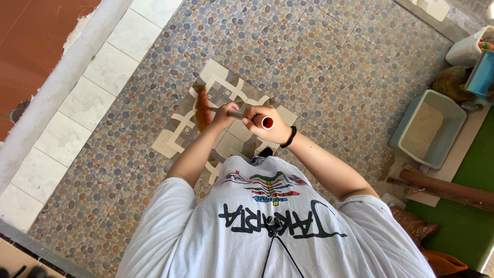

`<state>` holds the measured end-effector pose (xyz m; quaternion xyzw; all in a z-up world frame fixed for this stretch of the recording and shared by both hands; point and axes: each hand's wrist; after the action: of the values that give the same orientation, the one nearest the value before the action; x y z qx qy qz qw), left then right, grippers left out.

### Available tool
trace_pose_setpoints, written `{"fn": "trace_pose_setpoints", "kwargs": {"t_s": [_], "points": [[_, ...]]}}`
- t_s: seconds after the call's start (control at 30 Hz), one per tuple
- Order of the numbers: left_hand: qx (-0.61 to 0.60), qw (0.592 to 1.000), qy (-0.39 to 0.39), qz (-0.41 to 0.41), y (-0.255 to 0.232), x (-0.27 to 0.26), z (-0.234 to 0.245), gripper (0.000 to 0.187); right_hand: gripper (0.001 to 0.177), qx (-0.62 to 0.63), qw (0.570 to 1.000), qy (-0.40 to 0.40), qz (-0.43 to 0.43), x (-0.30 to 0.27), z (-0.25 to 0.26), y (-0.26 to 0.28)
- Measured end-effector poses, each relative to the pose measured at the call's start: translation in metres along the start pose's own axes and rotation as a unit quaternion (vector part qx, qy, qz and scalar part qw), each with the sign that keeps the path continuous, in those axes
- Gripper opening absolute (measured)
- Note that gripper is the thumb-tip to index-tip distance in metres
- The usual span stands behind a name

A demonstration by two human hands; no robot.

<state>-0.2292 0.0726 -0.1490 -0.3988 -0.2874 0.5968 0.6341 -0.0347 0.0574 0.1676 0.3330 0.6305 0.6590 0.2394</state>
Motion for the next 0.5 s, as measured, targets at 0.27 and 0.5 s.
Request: {"fn": "trace_pose_setpoints", "kwargs": {"t_s": [0.27, 0.5], "points": [[-0.077, 0.991, 0.074, -0.083, -0.039, 0.038, -0.041, 0.012, 0.028, -0.113, 0.988, 0.067, 0.077, 0.004, -0.008, 0.04], [-0.079, 0.992, 0.013, -0.093, -0.111, 0.036, -0.021, 0.01, 0.03, -0.108, 0.988, 0.031, 0.103, 0.007, 0.015, 0.086]]}}
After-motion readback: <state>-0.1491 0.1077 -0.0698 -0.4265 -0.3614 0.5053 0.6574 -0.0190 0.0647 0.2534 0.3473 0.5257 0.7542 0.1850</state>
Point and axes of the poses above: each hand's wrist, its own x-axis towards the middle knuckle, its own z-axis out of the back of the hand, y = z × x, and after that the axes turned 13 degrees about x, right-handed
